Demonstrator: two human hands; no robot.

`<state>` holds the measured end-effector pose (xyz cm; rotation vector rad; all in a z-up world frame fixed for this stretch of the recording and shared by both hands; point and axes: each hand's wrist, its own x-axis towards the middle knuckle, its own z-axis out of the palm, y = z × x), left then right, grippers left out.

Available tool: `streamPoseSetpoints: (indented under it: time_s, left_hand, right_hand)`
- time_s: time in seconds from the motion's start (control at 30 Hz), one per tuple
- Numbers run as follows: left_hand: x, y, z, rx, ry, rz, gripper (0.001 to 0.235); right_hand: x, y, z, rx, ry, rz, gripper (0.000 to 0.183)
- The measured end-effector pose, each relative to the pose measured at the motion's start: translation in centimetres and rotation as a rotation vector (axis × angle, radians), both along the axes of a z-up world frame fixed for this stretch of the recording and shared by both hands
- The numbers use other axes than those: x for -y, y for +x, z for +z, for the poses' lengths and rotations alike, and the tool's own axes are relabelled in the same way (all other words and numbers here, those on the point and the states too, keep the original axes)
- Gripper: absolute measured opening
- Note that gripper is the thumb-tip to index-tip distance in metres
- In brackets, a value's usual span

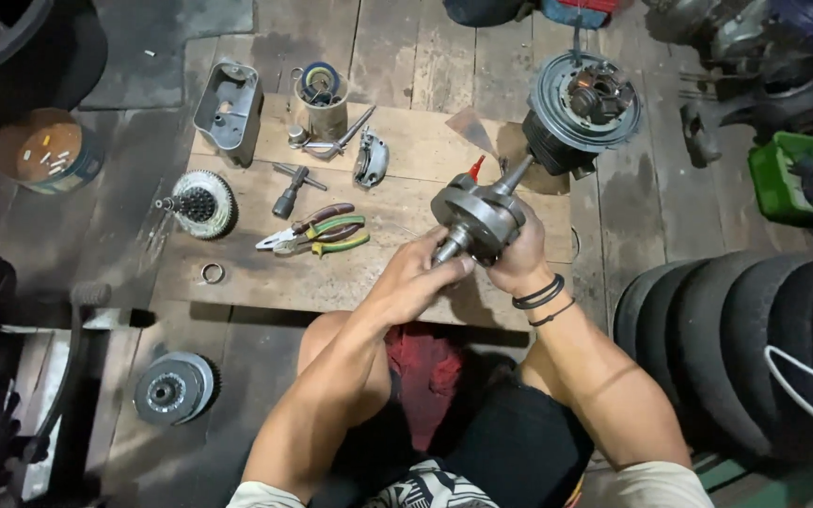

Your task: Cleaning carbon deposits and grime from a motorcycle crankshaft using a small metal pick and cleaning fluid.

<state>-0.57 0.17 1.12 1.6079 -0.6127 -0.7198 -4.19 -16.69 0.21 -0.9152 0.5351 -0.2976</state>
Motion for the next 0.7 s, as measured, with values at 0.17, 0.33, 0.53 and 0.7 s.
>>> streamPoseSetpoints:
  time_s: [0.17,0.33,0.53,0.7]
  left_hand:
    - [0.8,-0.9,-1.0,0.122,-0.094,0.179,0.038]
    - [2.2,-1.4,0.1,0.452,-0.07,0.507,0.093]
    - [6.2,-2.5,0.3,0.314,-0.06,0.447,0.131]
    - [9.1,-2.0,-1.6,0.05,-0.181,0.605,0.109]
  right_hand:
    - [1.0,-0.2,-1.9,-0.008,0.117,0.033,0.016]
    - [2.1,0.0,-2.5,0.009,0.271,0.044,0.026]
    - [3.6,-0.4,-4.5,0.017,0.237,0.008,0.027]
    - [2.9,-1.2,-4.8,0.004,-0.014,-0.079,0.021]
